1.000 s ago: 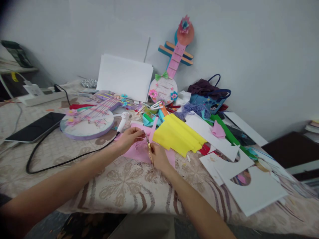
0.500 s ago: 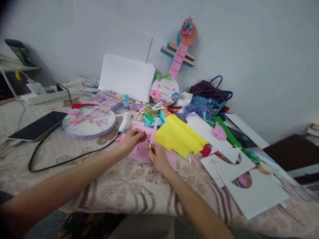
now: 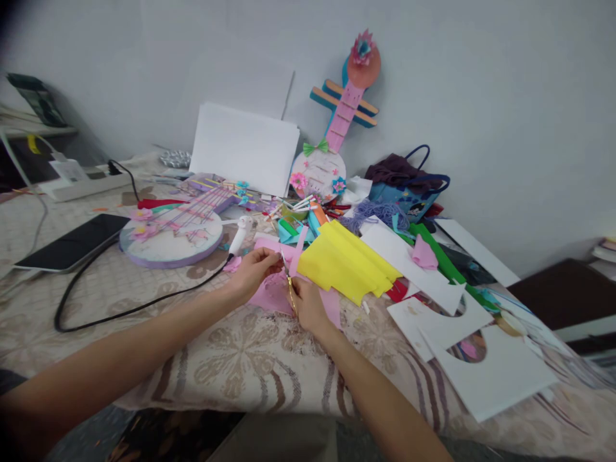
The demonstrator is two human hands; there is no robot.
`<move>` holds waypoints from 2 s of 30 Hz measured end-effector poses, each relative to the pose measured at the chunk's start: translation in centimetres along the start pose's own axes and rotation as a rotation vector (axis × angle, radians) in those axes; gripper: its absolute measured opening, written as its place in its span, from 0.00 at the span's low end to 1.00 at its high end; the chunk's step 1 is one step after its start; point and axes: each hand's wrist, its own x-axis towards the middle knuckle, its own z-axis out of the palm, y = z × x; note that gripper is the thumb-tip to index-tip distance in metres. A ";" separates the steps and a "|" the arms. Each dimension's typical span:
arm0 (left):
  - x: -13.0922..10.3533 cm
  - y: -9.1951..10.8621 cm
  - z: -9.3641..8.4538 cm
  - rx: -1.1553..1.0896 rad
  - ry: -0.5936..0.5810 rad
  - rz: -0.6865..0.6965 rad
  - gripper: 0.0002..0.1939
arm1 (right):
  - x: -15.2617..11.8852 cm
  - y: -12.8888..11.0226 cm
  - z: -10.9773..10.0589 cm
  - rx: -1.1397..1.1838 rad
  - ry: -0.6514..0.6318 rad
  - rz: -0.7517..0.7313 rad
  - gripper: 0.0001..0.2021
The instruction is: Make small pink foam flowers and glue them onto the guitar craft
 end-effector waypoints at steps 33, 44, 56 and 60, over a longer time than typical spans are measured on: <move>0.9 2.3 -0.6 0.045 -0.154 -0.118 0.04 | 0.0 0.1 -0.7 -0.072 -0.022 -0.001 0.16; 1.8 2.8 -1.6 0.072 -0.271 -0.140 0.08 | -0.2 -0.6 -0.7 -0.003 -0.028 0.012 0.19; 2.0 3.1 -1.7 0.132 -0.313 -0.139 0.09 | -0.4 -1.3 -0.9 0.215 -0.159 0.149 0.24; 2.0 3.1 -1.8 0.155 -0.323 -0.120 0.10 | -0.3 -0.9 -1.1 0.153 -0.149 0.115 0.23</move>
